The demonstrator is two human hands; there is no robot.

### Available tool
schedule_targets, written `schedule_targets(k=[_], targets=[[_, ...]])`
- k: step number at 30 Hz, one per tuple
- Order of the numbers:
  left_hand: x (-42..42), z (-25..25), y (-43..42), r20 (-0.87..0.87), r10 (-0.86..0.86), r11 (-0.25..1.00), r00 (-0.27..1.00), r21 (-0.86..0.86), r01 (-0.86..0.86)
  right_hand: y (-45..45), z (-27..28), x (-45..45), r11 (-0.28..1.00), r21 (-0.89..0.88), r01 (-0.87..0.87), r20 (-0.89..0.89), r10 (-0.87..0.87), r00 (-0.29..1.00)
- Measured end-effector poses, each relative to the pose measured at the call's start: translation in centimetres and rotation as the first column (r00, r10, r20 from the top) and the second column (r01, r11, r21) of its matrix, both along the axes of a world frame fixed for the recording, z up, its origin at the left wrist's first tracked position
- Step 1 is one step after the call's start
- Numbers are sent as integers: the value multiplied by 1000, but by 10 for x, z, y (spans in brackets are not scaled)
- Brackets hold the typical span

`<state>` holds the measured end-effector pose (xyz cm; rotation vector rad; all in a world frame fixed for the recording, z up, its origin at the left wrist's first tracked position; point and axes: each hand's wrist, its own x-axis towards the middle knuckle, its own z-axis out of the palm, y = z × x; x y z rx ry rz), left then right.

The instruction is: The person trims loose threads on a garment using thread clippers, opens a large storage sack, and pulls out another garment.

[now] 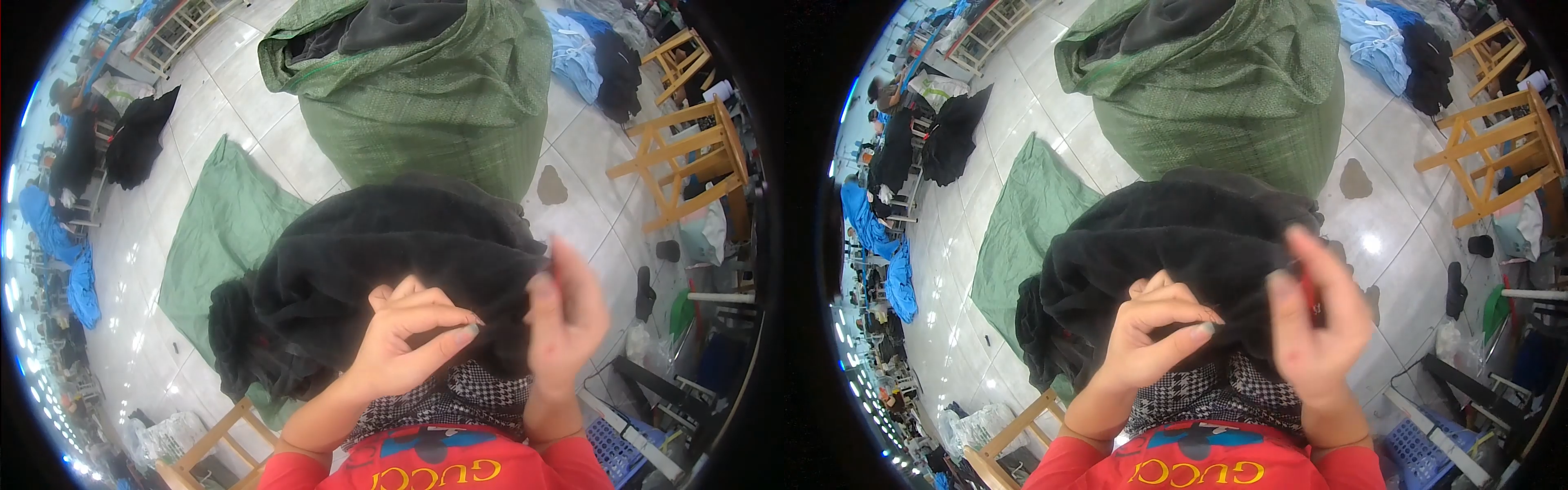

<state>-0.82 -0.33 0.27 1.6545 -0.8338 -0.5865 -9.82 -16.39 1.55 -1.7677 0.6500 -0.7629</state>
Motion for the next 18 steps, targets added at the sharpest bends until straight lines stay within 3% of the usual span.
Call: schedule_targets(k=[1,3,6,7,9,14,18], targets=[[1,-1,0,0,0,1000,1000,0,0,-5,7,0,979,199,36,34,-44,998],[4,-5,3,-134,77,995,988,-51,-84,-11,13,0,989,146,10,109,-26,994],[5,-5,0,-174,111,988,978,-88,-128,-18,13,-3,940,-251,-233,66,257,964],[6,-4,-1,-168,117,988,979,-83,-132,-15,25,-5,930,-208,-303,-21,305,952],[6,-5,-2,-188,119,985,975,-98,-139,-16,27,-3,855,-315,-412,-57,416,908],[6,-6,-2,-248,117,980,962,-127,-152,-13,28,-6,814,-350,-464,-150,440,885],[6,-5,-2,-191,107,988,976,-89,-126,-5,30,-1,878,-312,-364,-96,352,931]])
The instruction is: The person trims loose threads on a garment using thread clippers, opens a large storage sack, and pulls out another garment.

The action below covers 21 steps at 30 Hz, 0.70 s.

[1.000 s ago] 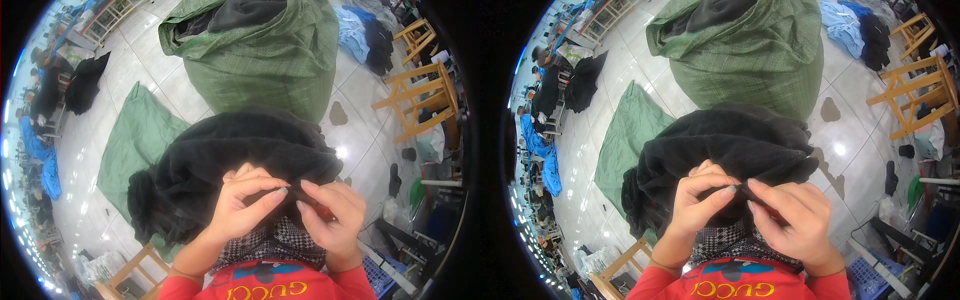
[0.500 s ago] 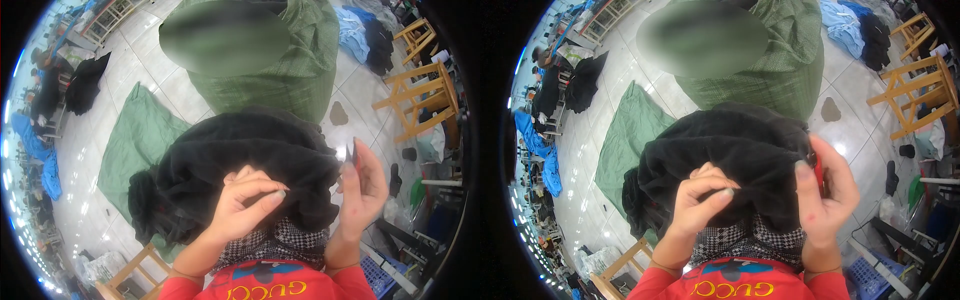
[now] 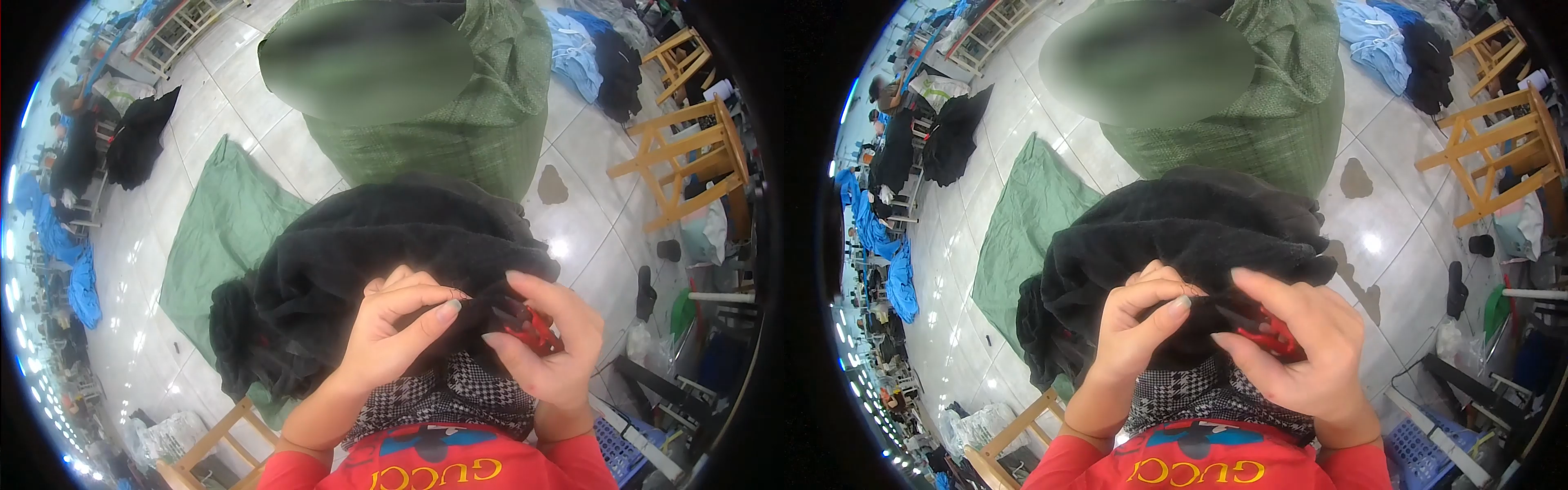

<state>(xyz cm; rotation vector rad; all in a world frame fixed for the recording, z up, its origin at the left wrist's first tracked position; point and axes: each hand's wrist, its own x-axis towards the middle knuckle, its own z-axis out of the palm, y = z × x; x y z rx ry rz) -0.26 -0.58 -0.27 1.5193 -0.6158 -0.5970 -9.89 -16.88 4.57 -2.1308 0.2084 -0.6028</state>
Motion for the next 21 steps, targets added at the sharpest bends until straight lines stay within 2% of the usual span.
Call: schedule_targets(k=[2,4,5,7,8,9,11,12,14,15,16,17,19,20,21], targets=[[-1,0,0,18,-5,1000,1000,13,4,1,1,1,998,46,43,-38,-41,998],[0,0,2,26,-47,998,999,37,46,-4,-5,5,987,-124,-100,-89,90,992],[0,-2,2,52,-60,997,997,49,57,-7,-14,8,981,-140,-134,-14,133,991],[-2,2,1,161,-101,987,982,137,80,-8,-22,14,1000,11,8,-16,-8,1000],[-2,3,1,173,-116,986,978,139,92,-11,-16,17,953,286,98,-126,-64,990],[-2,2,1,136,-84,992,987,105,70,-15,-11,19,953,286,105,-116,-74,990],[1,2,-1,63,-27,1000,998,13,26,-23,-3,23,730,683,38,45,-95,994],[4,9,0,68,-27,1000,997,12,26,-25,1,21,728,686,21,13,-41,999],[7,32,1,480,-78,955,874,287,-72,-25,-5,14,742,670,-32,53,-4,999],[7,40,-1,570,-118,927,813,356,-115,-24,-8,8,752,654,-81,86,33,996],[7,43,-5,564,-118,926,817,359,-114,-24,-8,2,760,640,-108,54,95,994],[6,45,-11,644,-127,931,754,339,-133,-20,-7,-3,758,643,-109,50,101,994],[8,45,-21,741,-134,951,658,284,-126,-9,-7,-10,653,757,-34,40,7,999],[8,42,-21,741,-132,949,658,286,-131,-7,-8,-15,668,743,-44,34,28,999],[9,38,-22,679,-110,966,726,246,-84,-6,-8,-18,683,729,-52,28,45,999]])
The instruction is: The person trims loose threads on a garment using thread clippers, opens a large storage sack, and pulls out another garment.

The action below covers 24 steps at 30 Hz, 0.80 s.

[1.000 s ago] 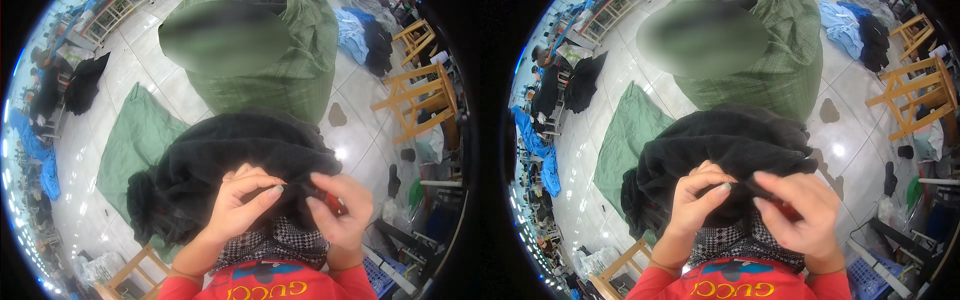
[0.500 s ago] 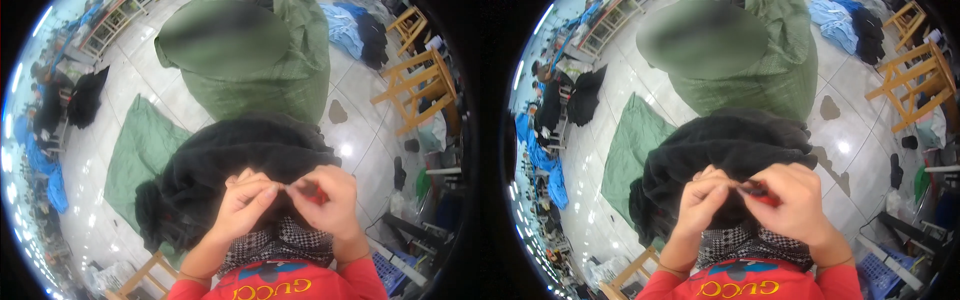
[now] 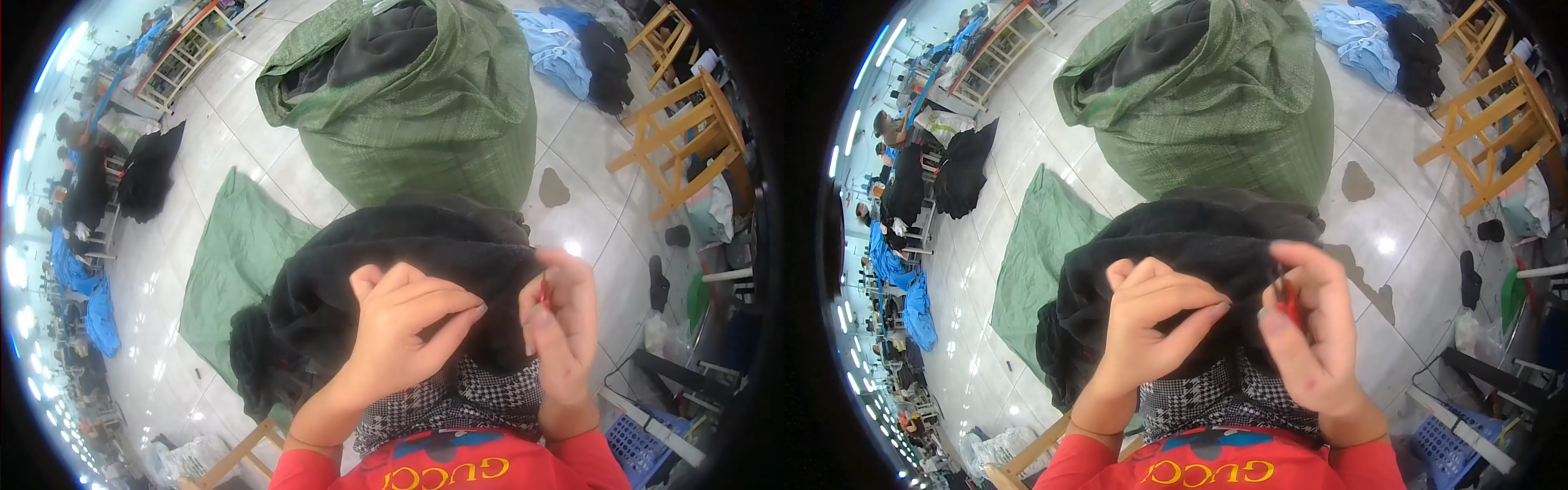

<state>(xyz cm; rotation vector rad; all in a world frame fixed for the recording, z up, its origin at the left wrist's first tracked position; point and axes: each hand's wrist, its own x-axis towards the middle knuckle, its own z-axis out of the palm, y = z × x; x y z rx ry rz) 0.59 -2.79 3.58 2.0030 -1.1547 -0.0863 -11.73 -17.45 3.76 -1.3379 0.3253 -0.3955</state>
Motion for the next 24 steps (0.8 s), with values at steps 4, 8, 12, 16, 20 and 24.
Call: schedule_targets(k=[4,8,12,16,20,24], targets=[[-1,-10,1,-385,2,993,923,-107,-47,5,-8,-6,969,-247,14,-13,-18,1000],[-5,-19,1,-556,-6,982,831,-159,-100,3,-3,-4,782,-621,53,-26,-88,996],[-6,-15,3,-706,6,971,708,-164,-172,-4,4,-2,645,-763,34,-9,-64,998],[-5,-17,5,-719,-10,976,695,-159,-151,-3,9,-2,625,-781,10,-27,-49,998],[-6,-16,5,-723,-14,975,691,-162,-150,-1,9,-1,587,-810,-6,-40,-45,998],[-6,-19,6,-708,-10,976,706,-160,-147,-1,13,-1,578,-816,-18,-54,-45,998]])
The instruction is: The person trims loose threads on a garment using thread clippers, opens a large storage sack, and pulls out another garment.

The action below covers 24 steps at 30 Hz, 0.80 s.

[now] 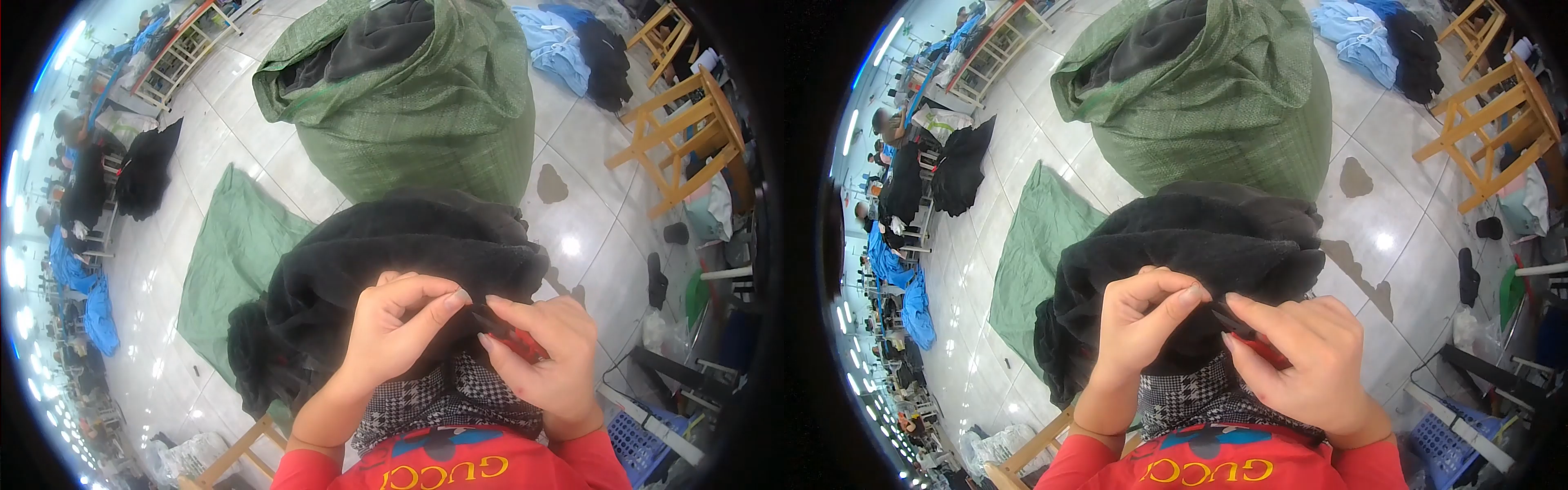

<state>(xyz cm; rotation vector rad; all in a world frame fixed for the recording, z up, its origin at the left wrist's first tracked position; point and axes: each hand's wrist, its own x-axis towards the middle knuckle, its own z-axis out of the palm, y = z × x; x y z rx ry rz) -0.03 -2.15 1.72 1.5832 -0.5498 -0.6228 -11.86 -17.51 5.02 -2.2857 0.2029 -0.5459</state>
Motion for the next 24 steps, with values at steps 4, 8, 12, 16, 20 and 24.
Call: schedule_targets(k=[4,8,12,16,20,24], targets=[[-1,-1,2,27,1,1000,1000,17,-2,1,1,0,1000,0,3,-17,-3,1000],[-1,-2,1,42,4,1000,999,-9,-3,3,-1,1,999,29,14,-26,-13,1000],[-3,3,1,-54,21,1000,998,22,-20,8,-10,3,996,69,50,9,-51,999],[-2,3,2,76,-16,997,997,79,10,10,-22,9,987,102,122,128,-135,983],[-4,0,3,115,-33,997,993,67,25,3,-18,9,916,337,216,58,-249,967],[-4,-3,2,-24,25,1000,999,20,-24,1,-12,9,932,336,131,109,-177,978]])
